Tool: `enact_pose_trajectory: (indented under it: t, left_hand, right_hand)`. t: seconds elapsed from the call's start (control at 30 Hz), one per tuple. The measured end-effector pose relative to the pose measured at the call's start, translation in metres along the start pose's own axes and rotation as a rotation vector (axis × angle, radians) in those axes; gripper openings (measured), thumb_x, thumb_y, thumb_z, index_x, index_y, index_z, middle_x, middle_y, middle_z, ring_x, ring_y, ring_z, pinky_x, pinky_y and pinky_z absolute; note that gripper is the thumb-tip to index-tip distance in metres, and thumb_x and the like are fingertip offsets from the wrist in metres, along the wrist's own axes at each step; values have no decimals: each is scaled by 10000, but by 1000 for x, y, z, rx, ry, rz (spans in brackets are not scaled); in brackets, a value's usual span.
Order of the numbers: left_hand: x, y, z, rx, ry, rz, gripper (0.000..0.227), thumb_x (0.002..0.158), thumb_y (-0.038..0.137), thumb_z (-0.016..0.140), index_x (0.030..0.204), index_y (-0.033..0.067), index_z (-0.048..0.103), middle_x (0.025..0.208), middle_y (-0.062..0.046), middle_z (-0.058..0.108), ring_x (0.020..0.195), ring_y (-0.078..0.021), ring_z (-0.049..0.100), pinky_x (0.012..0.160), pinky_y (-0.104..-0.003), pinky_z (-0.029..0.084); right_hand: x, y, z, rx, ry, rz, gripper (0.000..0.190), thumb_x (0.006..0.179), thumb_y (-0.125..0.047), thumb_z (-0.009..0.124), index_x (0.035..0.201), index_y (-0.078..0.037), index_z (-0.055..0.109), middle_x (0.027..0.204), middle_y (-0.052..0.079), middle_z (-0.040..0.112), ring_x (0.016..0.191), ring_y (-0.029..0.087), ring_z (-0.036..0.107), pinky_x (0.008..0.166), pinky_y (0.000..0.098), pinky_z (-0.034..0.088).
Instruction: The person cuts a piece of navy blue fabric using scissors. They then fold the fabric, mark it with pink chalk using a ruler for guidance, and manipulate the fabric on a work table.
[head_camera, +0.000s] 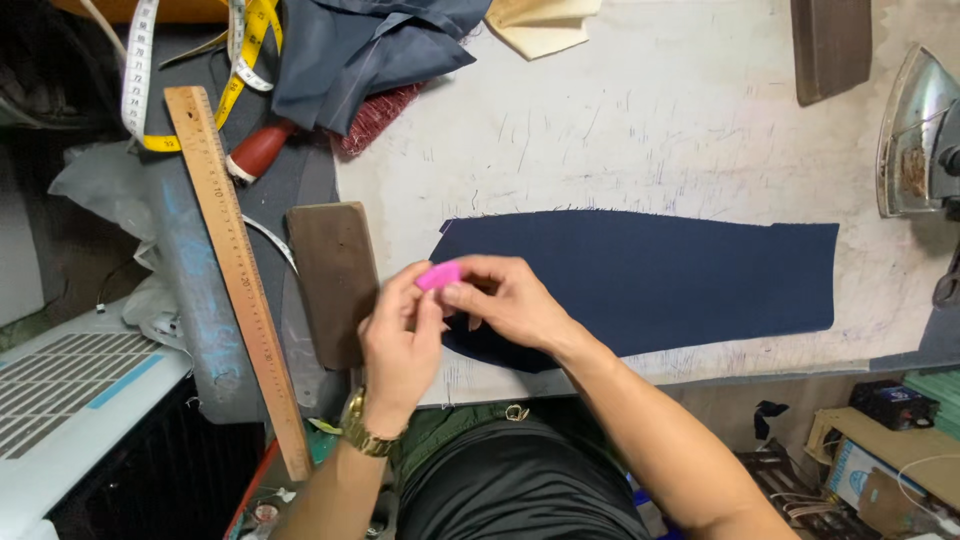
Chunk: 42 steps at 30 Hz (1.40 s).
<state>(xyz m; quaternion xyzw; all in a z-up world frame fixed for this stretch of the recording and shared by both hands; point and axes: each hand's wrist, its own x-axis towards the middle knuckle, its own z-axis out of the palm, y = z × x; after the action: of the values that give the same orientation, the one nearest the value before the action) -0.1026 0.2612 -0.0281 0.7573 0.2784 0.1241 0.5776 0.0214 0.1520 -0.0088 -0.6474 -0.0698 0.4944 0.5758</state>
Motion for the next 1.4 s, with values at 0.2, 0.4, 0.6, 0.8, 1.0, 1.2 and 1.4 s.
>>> enact_pose_trajectory:
  t: [0.2, 0.4, 0.6, 0.8, 1.0, 1.2, 1.4]
  left_hand:
    - [-8, 6, 19, 823, 38, 3, 381, 1056, 306, 564, 1314, 28, 586, 1081, -188, 670, 755, -307, 735, 537, -417, 610]
    - [-22, -27, 46, 969, 98, 31, 231, 1054, 355, 550, 970, 150, 613, 789, -60, 639, 592, -254, 726, 487, -380, 570]
    - [-74, 30, 93, 373, -311, 137, 251, 931, 421, 702, 1060, 214, 760, 793, -79, 739, 723, -336, 765, 585, -425, 594]
    - [-8, 20, 30, 507, 288, 144, 100, 949, 119, 708, 1028, 107, 769, 862, -136, 748, 833, -349, 735, 697, -410, 590]
    - [99, 26, 90, 570, 202, 490, 110, 1005, 144, 681, 1078, 154, 762, 887, -38, 754, 846, -262, 743, 710, -357, 599]
    - [304, -4, 172, 1397, 338, 937, 104, 869, 186, 621, 814, 178, 708, 669, 15, 638, 639, -207, 675, 494, -355, 527]
    - [351, 17, 185, 1593, -272, 574, 263, 895, 126, 536, 987, 188, 775, 892, -22, 787, 774, -294, 758, 596, -478, 421]
  right_hand:
    - [-26, 14, -45, 53, 313, 39, 233, 1008, -88, 618, 1130, 91, 703, 906, 235, 767, 770, 261, 763, 627, 339, 659]
    - [-53, -9, -87, -12, 349, -155, 180, 1023, -109, 652, 1003, 65, 696, 820, 253, 740, 712, 279, 754, 605, 373, 657]
    - [-69, -14, -110, -18, 301, -260, 166, 1011, -93, 662, 1030, 68, 697, 824, 261, 740, 710, 276, 744, 618, 377, 654]
    - [-78, 19, -134, -3, 227, -233, 166, 972, -69, 686, 1043, 71, 741, 818, 221, 767, 703, 259, 750, 593, 381, 651]
    - [-89, 35, -155, 47, 239, -214, 175, 973, -88, 679, 1008, 64, 756, 776, 202, 775, 685, 245, 763, 566, 345, 653]
    - [-121, 24, -175, 50, 294, -253, 180, 968, -114, 682, 1035, 26, 775, 793, 159, 797, 729, 197, 773, 591, 311, 646]
    - [-153, 42, -217, 118, 493, -35, 342, 948, -145, 659, 1215, 48, 746, 855, 171, 812, 707, 192, 735, 636, 284, 639]
